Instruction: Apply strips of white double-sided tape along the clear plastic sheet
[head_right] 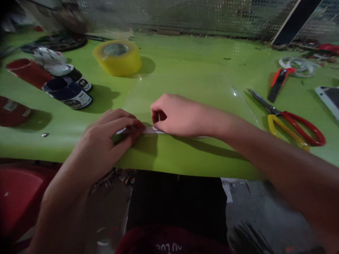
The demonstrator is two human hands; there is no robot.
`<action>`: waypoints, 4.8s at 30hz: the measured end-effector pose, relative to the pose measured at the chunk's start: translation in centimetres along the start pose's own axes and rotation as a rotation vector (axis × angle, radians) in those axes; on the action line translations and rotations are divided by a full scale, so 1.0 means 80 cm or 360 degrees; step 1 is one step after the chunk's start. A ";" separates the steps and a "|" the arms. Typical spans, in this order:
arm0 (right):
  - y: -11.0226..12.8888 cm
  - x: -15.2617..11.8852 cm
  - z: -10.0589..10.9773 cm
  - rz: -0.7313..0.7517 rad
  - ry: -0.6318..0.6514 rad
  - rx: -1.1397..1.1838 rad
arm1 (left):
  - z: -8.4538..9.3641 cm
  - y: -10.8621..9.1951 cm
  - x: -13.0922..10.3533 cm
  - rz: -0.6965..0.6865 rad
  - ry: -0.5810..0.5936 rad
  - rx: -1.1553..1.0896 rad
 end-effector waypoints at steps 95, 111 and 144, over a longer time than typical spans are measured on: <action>-0.018 -0.057 -0.002 -0.0263 -0.0146 -0.0151 | -0.028 -0.031 -0.014 -0.0377 -0.0111 0.0460; -0.032 -0.083 -0.003 -0.0258 -0.0335 -0.0268 | -0.036 -0.051 -0.020 -0.0247 -0.0134 0.0661; -0.059 -0.057 0.006 -0.0389 0.0173 -0.0146 | -0.036 -0.031 0.025 -0.0177 0.0141 -0.0218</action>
Point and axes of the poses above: each hand's wrist, its own x-axis towards the middle knuckle, its own z-axis out of the back of the hand, y = z × x, the point moved 4 cm from there along x, towards the middle knuckle, and after that the axes turned 6 degrees about -x, right-handed, at the moved point
